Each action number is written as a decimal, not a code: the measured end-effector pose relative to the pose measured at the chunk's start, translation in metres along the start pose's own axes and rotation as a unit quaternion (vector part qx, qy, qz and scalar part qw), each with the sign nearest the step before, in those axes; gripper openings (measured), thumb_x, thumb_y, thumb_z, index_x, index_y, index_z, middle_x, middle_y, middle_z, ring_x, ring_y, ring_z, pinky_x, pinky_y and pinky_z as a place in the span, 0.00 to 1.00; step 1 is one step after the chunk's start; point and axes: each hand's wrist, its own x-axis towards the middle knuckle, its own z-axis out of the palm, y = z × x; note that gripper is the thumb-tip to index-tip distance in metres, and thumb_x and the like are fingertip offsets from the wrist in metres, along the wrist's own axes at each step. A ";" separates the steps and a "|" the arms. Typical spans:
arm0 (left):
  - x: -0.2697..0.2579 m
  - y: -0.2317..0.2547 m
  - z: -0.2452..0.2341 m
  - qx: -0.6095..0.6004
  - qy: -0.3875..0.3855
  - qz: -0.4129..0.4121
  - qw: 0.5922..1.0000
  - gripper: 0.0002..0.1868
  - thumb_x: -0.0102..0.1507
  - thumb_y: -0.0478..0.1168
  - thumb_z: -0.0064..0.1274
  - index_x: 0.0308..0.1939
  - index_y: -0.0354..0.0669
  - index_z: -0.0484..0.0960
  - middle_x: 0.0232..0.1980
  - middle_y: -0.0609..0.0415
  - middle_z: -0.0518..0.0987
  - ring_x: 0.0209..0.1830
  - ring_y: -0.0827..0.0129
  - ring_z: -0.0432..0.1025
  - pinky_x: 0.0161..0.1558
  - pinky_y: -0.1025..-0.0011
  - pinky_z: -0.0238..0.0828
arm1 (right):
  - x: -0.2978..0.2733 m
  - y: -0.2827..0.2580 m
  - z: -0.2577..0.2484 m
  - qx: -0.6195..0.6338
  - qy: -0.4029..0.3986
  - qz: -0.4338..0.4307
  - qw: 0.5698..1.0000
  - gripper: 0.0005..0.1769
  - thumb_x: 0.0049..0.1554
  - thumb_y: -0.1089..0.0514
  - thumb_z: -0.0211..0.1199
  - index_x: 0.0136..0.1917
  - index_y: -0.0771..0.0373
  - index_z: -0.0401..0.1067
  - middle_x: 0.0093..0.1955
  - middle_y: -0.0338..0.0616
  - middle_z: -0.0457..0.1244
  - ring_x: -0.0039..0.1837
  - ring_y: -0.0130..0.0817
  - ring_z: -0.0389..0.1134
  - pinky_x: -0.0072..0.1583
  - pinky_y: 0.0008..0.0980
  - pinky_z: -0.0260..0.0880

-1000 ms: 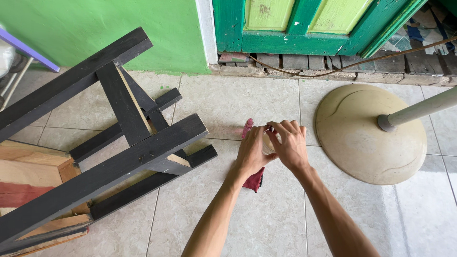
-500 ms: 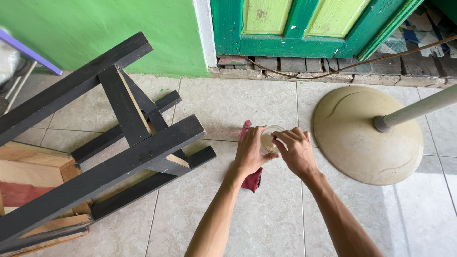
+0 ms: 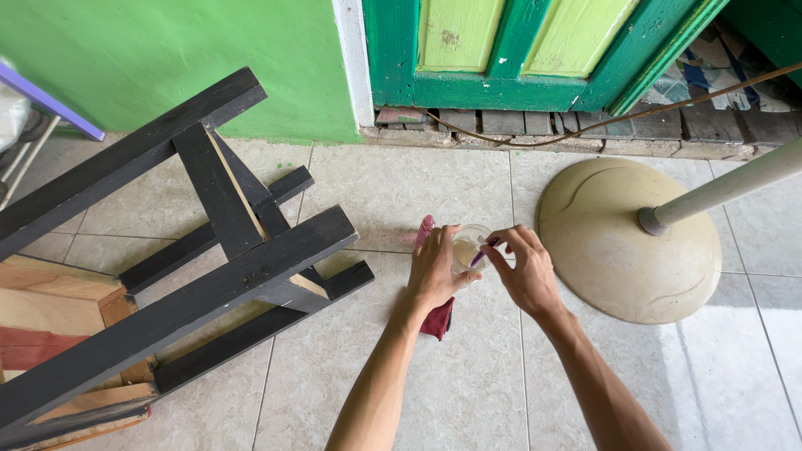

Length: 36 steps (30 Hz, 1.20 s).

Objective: The person sands the edges and corners of a wooden stool using a red sanding block. They then use a purple toothbrush to scrub the black painted frame of the stool, focusing on the joints and crevices.

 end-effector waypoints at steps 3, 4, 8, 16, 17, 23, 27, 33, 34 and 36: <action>0.001 -0.001 0.002 0.034 0.009 0.007 0.999 0.57 0.43 0.57 0.76 0.68 0.43 0.61 0.60 0.45 0.73 0.68 0.50 0.65 0.70 0.41 0.50 | -0.010 0.006 -0.018 0.033 -0.001 0.051 0.998 0.14 0.61 0.54 0.65 0.52 0.67 0.71 0.46 0.50 0.70 0.43 0.37 0.71 0.44 0.38 0.70; 0.002 -0.001 0.001 0.034 -0.014 -0.004 0.999 0.59 0.43 0.58 0.75 0.71 0.45 0.59 0.61 0.44 0.73 0.66 0.51 0.66 0.71 0.40 0.50 | -0.013 0.010 -0.025 0.049 0.000 0.064 0.997 0.14 0.62 0.54 0.63 0.52 0.68 0.69 0.46 0.50 0.71 0.42 0.35 0.72 0.42 0.37 0.70; 0.005 0.002 -0.002 0.082 -0.075 -0.003 0.994 0.61 0.48 0.58 0.73 0.79 0.58 0.53 0.58 0.44 0.73 0.63 0.55 0.69 0.78 0.39 0.46 | -0.023 0.018 -0.041 0.107 0.003 0.093 0.990 0.13 0.62 0.56 0.61 0.54 0.69 0.70 0.46 0.50 0.71 0.45 0.36 0.76 0.47 0.34 0.77; 0.004 0.012 0.001 0.142 -0.105 0.015 0.984 0.52 0.56 0.53 0.67 0.79 0.64 0.55 0.69 0.38 0.62 0.67 0.51 0.63 0.71 0.38 0.50 | -0.030 0.028 -0.058 -0.035 -0.122 0.063 0.990 0.15 0.62 0.58 0.56 0.61 0.59 0.75 0.55 0.49 0.70 0.42 0.39 0.74 0.45 0.37 0.77; 0.003 0.011 0.003 0.145 -0.092 0.034 0.985 0.51 0.55 0.52 0.67 0.79 0.62 0.57 0.71 0.36 0.60 0.70 0.50 0.61 0.71 0.39 0.51 | -0.031 0.030 -0.058 -0.041 -0.130 0.058 0.989 0.15 0.61 0.59 0.56 0.60 0.59 0.75 0.53 0.49 0.70 0.40 0.39 0.73 0.44 0.38 0.76; 0.001 0.009 0.013 0.196 -0.088 0.072 0.974 0.34 0.60 0.51 0.65 0.68 0.61 0.70 0.81 0.38 0.49 0.81 0.48 0.49 0.78 0.41 0.43 | -0.031 0.022 -0.042 -0.119 -0.190 0.077 0.971 0.15 0.61 0.61 0.55 0.60 0.59 0.74 0.48 0.45 0.70 0.32 0.38 0.70 0.38 0.39 0.73; 0.001 0.015 0.010 0.199 -0.081 0.075 0.974 0.39 0.61 0.45 0.63 0.74 0.60 0.62 0.82 0.36 0.45 0.80 0.45 0.47 0.76 0.41 0.42 | -0.030 0.009 -0.031 -0.153 -0.176 0.003 0.973 0.13 0.62 0.58 0.56 0.59 0.59 0.74 0.44 0.44 0.70 0.33 0.38 0.69 0.38 0.41 0.70; -0.024 0.018 -0.018 0.177 -0.080 0.098 0.976 0.52 0.59 0.38 0.61 0.80 0.52 0.46 0.82 0.35 0.45 0.80 0.44 0.47 0.77 0.42 0.41 | -0.040 0.018 -0.031 -0.134 -0.142 0.010 0.981 0.07 0.63 0.60 0.55 0.52 0.64 0.71 0.44 0.49 0.69 0.37 0.46 0.69 0.41 0.46 0.70; -0.031 0.015 -0.023 0.178 -0.067 0.115 0.975 0.51 0.59 0.38 0.61 0.81 0.53 0.47 0.81 0.36 0.46 0.80 0.46 0.49 0.78 0.43 0.42 | -0.043 0.018 -0.031 -0.101 -0.104 0.003 0.989 0.07 0.62 0.61 0.55 0.51 0.65 0.71 0.46 0.51 0.68 0.38 0.50 0.69 0.42 0.48 0.70; -0.045 0.009 -0.037 0.182 -0.040 0.150 0.971 0.50 0.59 0.36 0.60 0.81 0.53 0.49 0.81 0.39 0.50 0.80 0.49 0.52 0.79 0.44 0.44 | -0.043 0.013 -0.032 -0.075 -0.110 0.048 0.990 0.08 0.63 0.59 0.55 0.51 0.65 0.71 0.45 0.51 0.68 0.39 0.48 0.70 0.44 0.48 0.71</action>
